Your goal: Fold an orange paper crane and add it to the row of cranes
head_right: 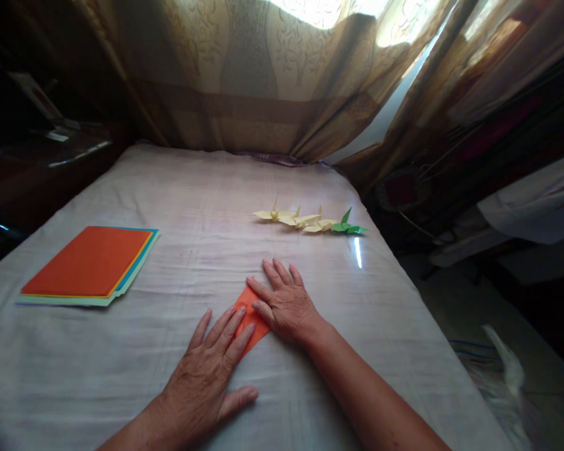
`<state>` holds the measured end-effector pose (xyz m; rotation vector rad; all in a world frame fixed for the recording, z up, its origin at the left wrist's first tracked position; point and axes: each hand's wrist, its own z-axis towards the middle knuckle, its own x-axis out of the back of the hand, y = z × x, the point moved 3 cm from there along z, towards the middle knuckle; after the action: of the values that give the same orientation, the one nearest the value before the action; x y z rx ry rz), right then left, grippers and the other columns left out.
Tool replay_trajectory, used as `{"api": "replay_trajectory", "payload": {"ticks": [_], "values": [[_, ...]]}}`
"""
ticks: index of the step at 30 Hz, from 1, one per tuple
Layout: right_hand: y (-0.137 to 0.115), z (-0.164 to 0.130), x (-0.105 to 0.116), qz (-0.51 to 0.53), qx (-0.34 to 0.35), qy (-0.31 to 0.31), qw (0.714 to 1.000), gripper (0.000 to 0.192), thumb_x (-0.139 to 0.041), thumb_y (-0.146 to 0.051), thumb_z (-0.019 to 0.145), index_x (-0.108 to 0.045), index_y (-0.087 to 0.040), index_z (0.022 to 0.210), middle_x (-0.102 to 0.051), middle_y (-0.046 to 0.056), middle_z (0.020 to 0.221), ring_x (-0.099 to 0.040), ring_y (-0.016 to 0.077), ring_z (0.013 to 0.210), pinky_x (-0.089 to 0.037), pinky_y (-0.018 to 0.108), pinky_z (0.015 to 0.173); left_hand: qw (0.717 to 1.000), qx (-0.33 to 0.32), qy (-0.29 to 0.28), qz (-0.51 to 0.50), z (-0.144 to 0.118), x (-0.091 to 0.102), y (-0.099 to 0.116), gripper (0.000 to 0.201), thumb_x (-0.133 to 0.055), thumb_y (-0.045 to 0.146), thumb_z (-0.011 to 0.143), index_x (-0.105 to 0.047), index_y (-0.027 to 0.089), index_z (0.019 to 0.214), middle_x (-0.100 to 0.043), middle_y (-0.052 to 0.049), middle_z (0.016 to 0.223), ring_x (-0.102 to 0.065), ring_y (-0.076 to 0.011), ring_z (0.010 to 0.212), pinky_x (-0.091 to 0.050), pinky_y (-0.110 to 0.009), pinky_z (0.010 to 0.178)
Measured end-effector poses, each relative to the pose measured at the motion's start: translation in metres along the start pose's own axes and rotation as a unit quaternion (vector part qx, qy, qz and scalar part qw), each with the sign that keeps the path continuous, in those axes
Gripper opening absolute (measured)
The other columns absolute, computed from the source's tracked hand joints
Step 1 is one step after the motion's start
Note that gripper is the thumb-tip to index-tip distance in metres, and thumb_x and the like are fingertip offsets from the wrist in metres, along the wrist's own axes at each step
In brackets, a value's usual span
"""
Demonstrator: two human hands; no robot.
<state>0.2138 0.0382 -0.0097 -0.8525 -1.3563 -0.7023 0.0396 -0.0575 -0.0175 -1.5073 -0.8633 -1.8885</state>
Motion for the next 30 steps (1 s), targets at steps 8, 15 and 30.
{"api": "replay_trajectory", "payload": {"ticks": [8, 15, 30], "values": [[0.009, 0.014, 0.001, -0.007, -0.025, -0.003, 1.0, 0.046, -0.04, -0.046, 0.099, -0.045, -0.035, 0.143, -0.027, 0.01, 0.159, -0.022, 0.0307, 0.146, -0.019, 0.055, 0.114, 1.0, -0.001, 0.01, 0.005, 0.002, 0.004, 0.001, 0.081, -0.05, 0.07, 0.084, -0.041, 0.018, 0.144, -0.041, -0.018, 0.151, -0.035, -0.0327, 0.141, -0.01, -0.056, 0.117], [-0.003, -0.009, 0.002, 0.002, 0.028, 0.033, 0.999, 0.049, -0.047, -0.041, 0.096, -0.043, -0.032, 0.145, -0.019, 0.009, 0.161, -0.017, 0.0321, 0.147, -0.015, 0.056, 0.115, 1.0, 0.008, 0.007, -0.012, 0.003, 0.002, 0.001, 0.079, -0.049, 0.069, 0.086, -0.04, 0.017, 0.146, -0.039, -0.018, 0.152, -0.033, -0.0332, 0.142, -0.01, -0.057, 0.118], [-0.005, -0.003, 0.002, -0.01, 0.015, -0.019, 1.0, 0.048, -0.041, -0.044, 0.099, -0.041, -0.035, 0.146, -0.023, 0.007, 0.16, -0.019, 0.0301, 0.147, -0.017, 0.053, 0.116, 0.998, -0.02, -0.053, -0.014, -0.016, 0.008, 0.01, 0.086, -0.039, 0.075, 0.086, -0.042, 0.013, 0.146, -0.044, -0.017, 0.148, -0.043, -0.0318, 0.136, -0.023, -0.052, 0.116]]}}
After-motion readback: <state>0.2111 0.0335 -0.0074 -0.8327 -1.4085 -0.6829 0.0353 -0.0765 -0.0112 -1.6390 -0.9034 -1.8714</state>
